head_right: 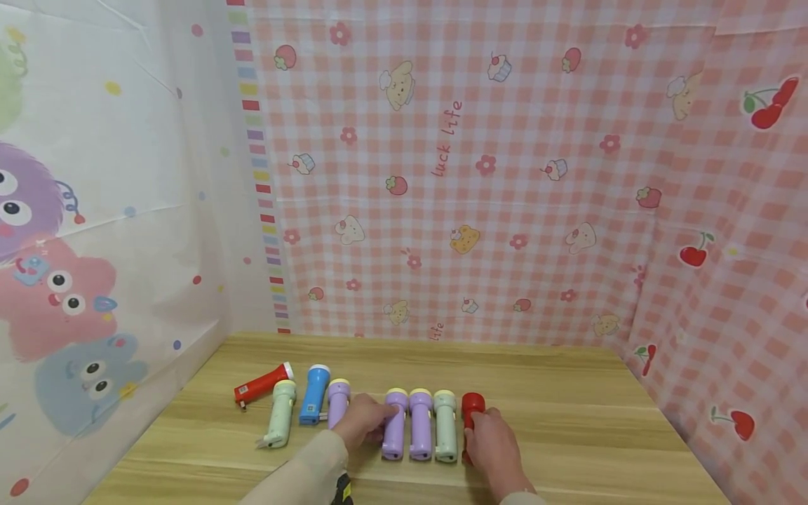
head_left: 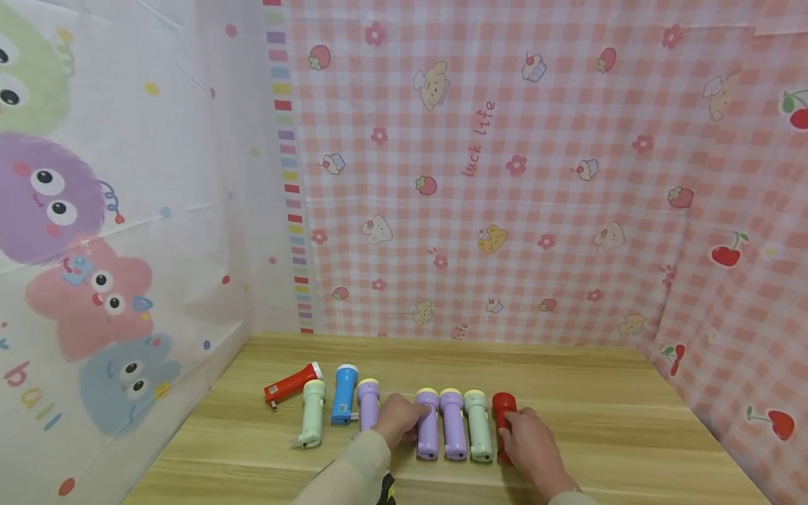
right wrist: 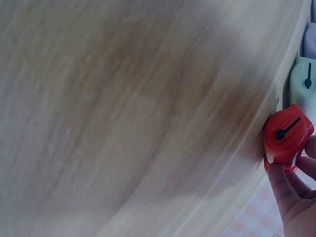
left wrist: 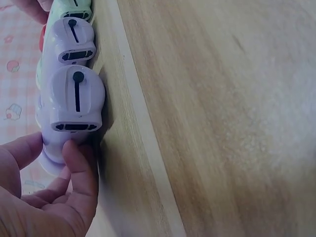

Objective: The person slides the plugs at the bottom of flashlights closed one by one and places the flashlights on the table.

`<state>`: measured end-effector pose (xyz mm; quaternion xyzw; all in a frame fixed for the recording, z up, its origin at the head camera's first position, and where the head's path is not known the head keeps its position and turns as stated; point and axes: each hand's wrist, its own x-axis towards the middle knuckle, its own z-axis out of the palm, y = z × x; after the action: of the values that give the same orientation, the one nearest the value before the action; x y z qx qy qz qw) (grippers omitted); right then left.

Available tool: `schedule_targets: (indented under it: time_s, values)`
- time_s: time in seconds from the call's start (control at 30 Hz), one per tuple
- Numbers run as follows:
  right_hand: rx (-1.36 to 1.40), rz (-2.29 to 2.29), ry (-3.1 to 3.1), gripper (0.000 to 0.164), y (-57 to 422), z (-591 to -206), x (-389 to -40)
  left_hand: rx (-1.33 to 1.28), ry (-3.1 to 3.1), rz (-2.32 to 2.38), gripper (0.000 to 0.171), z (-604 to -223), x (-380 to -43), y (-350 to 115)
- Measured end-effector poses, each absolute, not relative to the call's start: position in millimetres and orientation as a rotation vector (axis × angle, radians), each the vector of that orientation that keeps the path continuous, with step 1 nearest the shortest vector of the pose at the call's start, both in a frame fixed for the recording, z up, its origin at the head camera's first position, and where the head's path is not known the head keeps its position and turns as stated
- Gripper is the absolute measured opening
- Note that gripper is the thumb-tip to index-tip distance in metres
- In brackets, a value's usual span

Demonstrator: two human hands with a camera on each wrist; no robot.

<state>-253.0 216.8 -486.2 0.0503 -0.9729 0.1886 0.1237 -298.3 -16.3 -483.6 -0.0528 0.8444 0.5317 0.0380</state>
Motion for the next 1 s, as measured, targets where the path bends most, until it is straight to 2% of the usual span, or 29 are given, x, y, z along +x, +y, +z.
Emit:
schedule_targets:
  time_s: [0.67,1.0]
  values:
    - [0.122,0.539,-2.863,0.021,214,-487,-255,-0.114,2.495,1.711,0.014,-485,-300,-10]
    - [0.173,0.539,-2.816,0.015,215,-487,-253,-0.100,2.493,1.734,0.015,-492,-304,-9]
